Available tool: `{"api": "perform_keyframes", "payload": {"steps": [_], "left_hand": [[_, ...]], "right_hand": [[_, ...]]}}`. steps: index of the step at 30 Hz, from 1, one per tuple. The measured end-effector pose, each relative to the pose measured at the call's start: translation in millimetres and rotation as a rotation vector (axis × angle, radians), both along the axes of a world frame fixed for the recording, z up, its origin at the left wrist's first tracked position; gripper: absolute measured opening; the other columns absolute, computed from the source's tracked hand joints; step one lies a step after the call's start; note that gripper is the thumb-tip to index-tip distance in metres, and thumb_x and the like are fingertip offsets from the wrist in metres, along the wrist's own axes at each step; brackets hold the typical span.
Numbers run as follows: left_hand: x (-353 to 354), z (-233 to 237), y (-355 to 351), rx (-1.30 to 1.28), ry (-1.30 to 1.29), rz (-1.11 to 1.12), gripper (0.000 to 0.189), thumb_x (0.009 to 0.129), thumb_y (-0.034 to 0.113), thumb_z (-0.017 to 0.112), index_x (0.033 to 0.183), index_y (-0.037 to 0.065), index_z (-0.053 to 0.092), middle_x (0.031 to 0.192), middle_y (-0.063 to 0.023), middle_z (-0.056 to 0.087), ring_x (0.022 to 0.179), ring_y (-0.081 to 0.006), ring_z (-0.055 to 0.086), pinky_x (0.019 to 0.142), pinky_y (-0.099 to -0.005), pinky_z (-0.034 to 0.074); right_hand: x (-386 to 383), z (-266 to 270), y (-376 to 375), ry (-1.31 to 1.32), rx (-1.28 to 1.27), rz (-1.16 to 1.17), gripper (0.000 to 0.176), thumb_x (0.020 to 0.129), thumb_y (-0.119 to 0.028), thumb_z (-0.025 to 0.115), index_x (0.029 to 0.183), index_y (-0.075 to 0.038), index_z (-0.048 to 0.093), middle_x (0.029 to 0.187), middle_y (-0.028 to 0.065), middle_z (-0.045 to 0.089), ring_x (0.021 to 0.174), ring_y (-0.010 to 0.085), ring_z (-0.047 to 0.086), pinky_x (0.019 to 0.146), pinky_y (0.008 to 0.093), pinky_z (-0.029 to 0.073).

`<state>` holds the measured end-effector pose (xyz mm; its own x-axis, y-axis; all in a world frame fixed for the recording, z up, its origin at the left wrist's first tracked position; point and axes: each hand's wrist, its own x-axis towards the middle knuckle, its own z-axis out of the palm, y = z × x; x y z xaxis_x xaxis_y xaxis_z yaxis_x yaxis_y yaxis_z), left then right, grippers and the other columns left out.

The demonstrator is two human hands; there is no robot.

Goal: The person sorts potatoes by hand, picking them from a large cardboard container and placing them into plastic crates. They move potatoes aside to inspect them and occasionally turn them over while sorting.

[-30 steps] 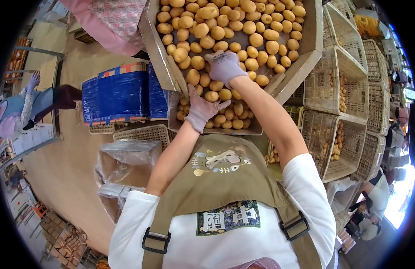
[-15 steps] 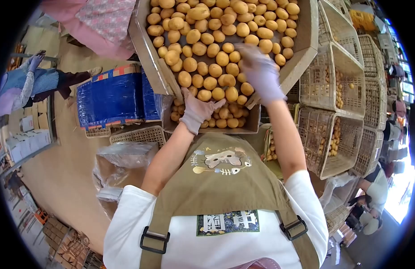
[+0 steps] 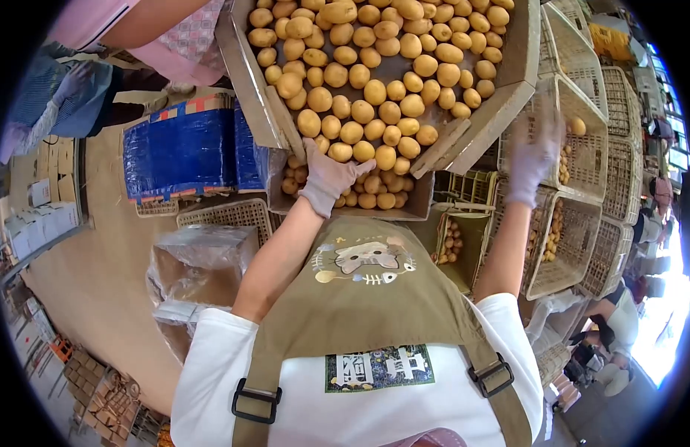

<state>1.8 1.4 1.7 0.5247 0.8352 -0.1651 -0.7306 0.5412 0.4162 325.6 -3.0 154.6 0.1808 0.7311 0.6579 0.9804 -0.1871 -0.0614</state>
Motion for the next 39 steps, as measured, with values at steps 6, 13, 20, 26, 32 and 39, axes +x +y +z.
{"api": "perform_keyframes", "payload": {"steps": [6,13,20,26,32,39], "left_hand": [[-1,-8,2,-0.468,-0.148,-0.035,0.082,0.093,0.075,0.035,0.155,0.023,0.032,0.161,-0.0063,0.033,0.147,-0.0386,0.033,0.109,-0.072,0.031],[1,-13,-4,-0.208,-0.178,-0.003,0.072,0.1,0.059,0.036,0.155,0.013,0.026,0.16,-0.0134,0.032,0.146,-0.0372,0.032,0.11,-0.0679,0.038],[-1,4,0,-0.433,-0.24,-0.018,0.075,0.095,0.065,0.041,0.152,0.015,0.036,0.159,-0.0091,0.036,0.146,-0.0362,0.034,0.112,-0.0668,0.033],[2,8,-4,0.05,0.069,0.05,0.084,0.078,0.04,0.084,0.142,0.008,0.041,0.144,-0.0055,0.054,0.134,-0.0226,0.047,0.115,-0.0427,0.035],[1,-9,-9,-0.074,-0.214,0.013,0.074,0.088,0.046,0.068,0.146,0.011,0.037,0.153,-0.0073,0.043,0.139,-0.0291,0.043,0.112,-0.0493,0.041],[-11,-51,-18,0.356,0.447,0.024,0.077,0.094,0.072,0.037,0.151,0.02,0.036,0.15,-0.0031,0.045,0.137,-0.028,0.046,0.11,-0.0431,0.041]], "right_hand": [[-143,-76,-17,0.11,-0.982,0.277,0.047,0.086,-0.02,0.066,0.132,-0.014,0.054,0.107,0.0151,0.063,0.084,0.0299,0.071,0.073,0.0446,0.055],[-144,-90,8,0.141,-0.978,0.184,0.037,0.084,-0.023,0.072,0.117,-0.011,0.058,0.112,0.0156,0.062,0.096,0.0307,0.069,0.076,0.0429,0.055],[-140,-96,11,0.042,-0.924,0.229,0.038,0.08,-0.024,0.075,0.112,-0.01,0.06,0.109,0.0145,0.063,0.094,0.0301,0.069,0.076,0.0445,0.055],[-97,-49,-9,0.252,-0.4,0.548,0.037,0.074,-0.016,0.075,0.109,-0.016,0.066,0.103,0.0133,0.063,0.086,0.0311,0.065,0.076,0.0415,0.055],[-26,17,-17,-0.018,0.065,0.032,0.048,0.09,-0.014,0.073,0.133,-0.003,0.056,0.12,0.0156,0.063,0.105,0.0303,0.065,0.091,0.0374,0.054],[-251,-83,37,0.434,-0.966,0.547,0.033,0.096,-0.025,0.054,0.125,-0.009,0.053,0.105,0.0175,0.07,0.098,0.036,0.068,0.083,0.0473,0.053]]}}
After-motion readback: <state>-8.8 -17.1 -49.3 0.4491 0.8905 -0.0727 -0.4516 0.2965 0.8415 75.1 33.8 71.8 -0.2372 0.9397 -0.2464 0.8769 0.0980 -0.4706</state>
